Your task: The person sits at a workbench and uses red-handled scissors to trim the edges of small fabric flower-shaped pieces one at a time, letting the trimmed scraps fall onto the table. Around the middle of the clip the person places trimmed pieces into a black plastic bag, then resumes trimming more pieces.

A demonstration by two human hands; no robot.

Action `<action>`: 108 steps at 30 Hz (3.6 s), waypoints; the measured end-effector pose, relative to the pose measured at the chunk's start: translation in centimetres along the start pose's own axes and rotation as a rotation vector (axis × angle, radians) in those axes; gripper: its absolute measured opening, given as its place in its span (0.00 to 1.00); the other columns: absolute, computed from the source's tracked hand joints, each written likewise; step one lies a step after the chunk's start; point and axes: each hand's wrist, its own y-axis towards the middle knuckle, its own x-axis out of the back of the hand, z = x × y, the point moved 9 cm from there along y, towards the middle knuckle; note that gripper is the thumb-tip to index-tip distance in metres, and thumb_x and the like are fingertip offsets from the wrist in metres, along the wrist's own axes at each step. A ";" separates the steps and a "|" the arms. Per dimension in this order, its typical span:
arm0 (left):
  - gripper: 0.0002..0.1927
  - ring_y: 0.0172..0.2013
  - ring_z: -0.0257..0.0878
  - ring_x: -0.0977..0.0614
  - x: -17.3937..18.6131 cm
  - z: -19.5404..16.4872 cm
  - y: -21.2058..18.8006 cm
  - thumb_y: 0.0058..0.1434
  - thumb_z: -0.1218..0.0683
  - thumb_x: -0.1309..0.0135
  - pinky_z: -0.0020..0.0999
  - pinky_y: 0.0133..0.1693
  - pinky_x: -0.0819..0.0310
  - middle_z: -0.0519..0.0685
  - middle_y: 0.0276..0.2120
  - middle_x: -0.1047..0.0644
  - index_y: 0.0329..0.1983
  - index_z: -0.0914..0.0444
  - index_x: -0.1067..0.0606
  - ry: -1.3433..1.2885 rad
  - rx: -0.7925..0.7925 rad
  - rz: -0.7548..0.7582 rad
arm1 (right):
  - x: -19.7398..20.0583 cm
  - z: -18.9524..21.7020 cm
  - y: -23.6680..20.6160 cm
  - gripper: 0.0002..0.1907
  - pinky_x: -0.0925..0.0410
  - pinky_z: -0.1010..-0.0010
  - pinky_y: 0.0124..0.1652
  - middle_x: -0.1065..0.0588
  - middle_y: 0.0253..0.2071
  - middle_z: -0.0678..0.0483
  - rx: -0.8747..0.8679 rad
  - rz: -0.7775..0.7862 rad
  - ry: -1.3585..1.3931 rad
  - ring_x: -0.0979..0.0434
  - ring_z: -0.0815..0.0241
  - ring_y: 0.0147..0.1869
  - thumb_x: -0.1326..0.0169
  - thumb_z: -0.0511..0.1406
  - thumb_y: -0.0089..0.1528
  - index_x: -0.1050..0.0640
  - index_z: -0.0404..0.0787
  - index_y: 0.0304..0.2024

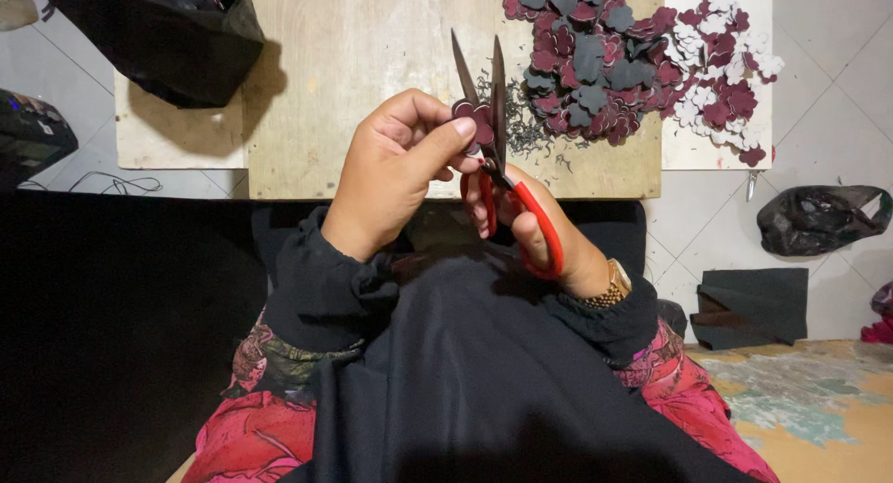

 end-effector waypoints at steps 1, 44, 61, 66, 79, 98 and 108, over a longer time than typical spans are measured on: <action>0.03 0.34 0.29 0.19 -0.2 0.1 0.0 0.69 0.60 0.44 0.25 0.36 0.25 0.45 0.32 0.20 0.43 0.63 0.26 -0.038 0.006 0.009 | 0.1 0.0 0.0 0.55 0.34 0.75 0.45 0.34 0.49 0.57 0.004 -0.005 -0.012 0.34 0.66 0.47 0.46 0.71 0.58 0.35 0.35 0.68; 0.05 0.38 0.30 0.18 0.7 -0.3 -0.4 0.66 0.63 0.41 0.24 0.42 0.23 0.48 0.37 0.18 0.44 0.67 0.25 0.004 -0.042 -0.030 | -0.4 -0.3 -0.1 0.52 0.33 0.75 0.46 0.32 0.45 0.57 -0.017 0.043 -0.181 0.32 0.68 0.45 0.51 0.73 0.57 0.32 0.35 0.58; 0.06 0.39 0.32 0.16 1.0 -1.2 -0.9 0.66 0.62 0.38 0.26 0.45 0.20 0.49 0.38 0.18 0.42 0.68 0.24 0.125 -0.044 0.028 | -0.8 0.8 -0.1 0.56 0.36 0.75 0.49 0.33 0.45 0.56 -0.032 0.096 -0.239 0.35 0.66 0.47 0.52 0.74 0.57 0.34 0.33 0.63; 0.06 0.41 0.31 0.17 1.0 -1.3 -0.9 0.65 0.63 0.38 0.26 0.45 0.20 0.49 0.39 0.18 0.42 0.68 0.24 0.125 -0.062 0.041 | -0.4 0.1 0.0 0.54 0.35 0.76 0.47 0.33 0.43 0.57 -0.043 0.077 -0.234 0.35 0.67 0.45 0.51 0.74 0.56 0.32 0.34 0.59; 0.03 0.36 0.32 0.17 -0.1 -0.6 -0.8 0.68 0.63 0.42 0.27 0.42 0.21 0.49 0.35 0.18 0.40 0.68 0.25 0.095 0.008 0.107 | -1.1 0.2 -0.3 0.57 0.34 0.72 0.51 0.33 0.50 0.55 -0.001 0.081 -0.154 0.34 0.65 0.50 0.53 0.74 0.57 0.35 0.33 0.64; 0.04 0.36 0.32 0.19 -0.1 1.1 0.1 0.66 0.62 0.41 0.28 0.43 0.22 0.49 0.34 0.18 0.37 0.65 0.26 0.038 0.025 0.060 | -0.4 -0.3 -0.2 0.53 0.36 0.75 0.46 0.34 0.44 0.57 0.020 0.031 -0.140 0.36 0.67 0.45 0.53 0.73 0.60 0.34 0.34 0.62; 0.04 0.36 0.33 0.18 0.3 2.1 0.4 0.64 0.62 0.40 0.28 0.43 0.21 0.48 0.33 0.18 0.36 0.65 0.25 0.028 0.019 -0.026 | 0.1 -1.3 -0.1 0.55 0.34 0.77 0.45 0.34 0.47 0.59 0.018 -0.080 -0.095 0.34 0.69 0.45 0.50 0.71 0.58 0.34 0.32 0.66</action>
